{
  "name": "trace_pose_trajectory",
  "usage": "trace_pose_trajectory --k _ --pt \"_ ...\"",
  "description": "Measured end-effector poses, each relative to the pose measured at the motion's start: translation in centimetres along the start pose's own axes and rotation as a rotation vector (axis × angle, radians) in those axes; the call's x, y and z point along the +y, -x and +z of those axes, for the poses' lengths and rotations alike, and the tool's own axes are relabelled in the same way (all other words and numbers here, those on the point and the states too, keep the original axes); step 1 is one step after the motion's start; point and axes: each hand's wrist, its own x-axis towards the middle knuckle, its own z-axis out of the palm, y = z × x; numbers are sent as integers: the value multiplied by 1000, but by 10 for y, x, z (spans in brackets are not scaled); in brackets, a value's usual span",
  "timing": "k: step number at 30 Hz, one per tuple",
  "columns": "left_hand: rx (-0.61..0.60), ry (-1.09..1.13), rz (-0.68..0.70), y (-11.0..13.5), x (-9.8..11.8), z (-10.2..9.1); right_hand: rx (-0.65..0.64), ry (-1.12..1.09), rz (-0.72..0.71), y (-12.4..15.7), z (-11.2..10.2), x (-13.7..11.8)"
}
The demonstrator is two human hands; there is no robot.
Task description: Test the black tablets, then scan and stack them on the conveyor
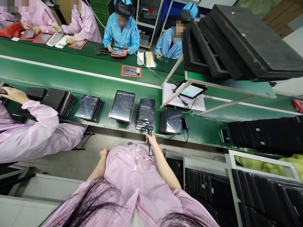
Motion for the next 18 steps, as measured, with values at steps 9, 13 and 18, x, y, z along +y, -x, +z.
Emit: trace_pose_trajectory --k 9,13,18 --pt "-23 -156 -86 -3 3 -1 -1 -35 47 2 -5 11" --pt "-37 -239 -82 -6 2 -1 -3 -61 82 5 -6 17" --pt "-58 -320 6 -5 -1 1 1 -58 79 6 -6 17"
